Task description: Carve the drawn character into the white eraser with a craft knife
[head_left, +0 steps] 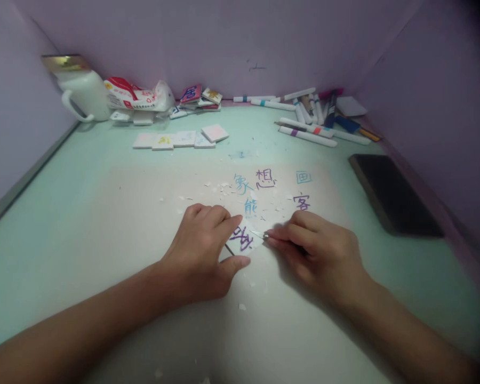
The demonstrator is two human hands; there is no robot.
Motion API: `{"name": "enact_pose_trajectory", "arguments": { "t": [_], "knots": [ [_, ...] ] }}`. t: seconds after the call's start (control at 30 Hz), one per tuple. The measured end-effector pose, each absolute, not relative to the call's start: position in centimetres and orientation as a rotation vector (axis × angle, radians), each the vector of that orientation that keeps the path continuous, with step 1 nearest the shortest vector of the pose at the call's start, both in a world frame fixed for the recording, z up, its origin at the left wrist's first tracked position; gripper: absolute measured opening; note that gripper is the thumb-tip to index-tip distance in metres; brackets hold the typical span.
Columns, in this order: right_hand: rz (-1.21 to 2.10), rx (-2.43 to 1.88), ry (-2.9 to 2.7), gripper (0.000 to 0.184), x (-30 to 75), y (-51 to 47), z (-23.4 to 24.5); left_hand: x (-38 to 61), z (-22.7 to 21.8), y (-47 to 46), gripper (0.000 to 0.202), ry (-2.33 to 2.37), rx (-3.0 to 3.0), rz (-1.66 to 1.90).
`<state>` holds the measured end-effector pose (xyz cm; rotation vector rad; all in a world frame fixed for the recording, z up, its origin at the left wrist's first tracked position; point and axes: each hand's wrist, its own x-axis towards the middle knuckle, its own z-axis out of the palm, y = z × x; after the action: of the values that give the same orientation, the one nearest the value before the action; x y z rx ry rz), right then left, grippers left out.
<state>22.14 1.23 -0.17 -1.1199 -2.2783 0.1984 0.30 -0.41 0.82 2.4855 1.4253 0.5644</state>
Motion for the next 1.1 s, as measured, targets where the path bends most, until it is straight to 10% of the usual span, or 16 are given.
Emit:
{"name": "enact_pose_trajectory", "arguments": {
  "t": [1.1],
  "knots": [
    [0.394, -0.987, -2.643, 0.019, 22.9, 2.8, 2.4, -0.4, 1.3, 0.5, 0.044, 1.214, 2.53, 0.46]
  ]
}}
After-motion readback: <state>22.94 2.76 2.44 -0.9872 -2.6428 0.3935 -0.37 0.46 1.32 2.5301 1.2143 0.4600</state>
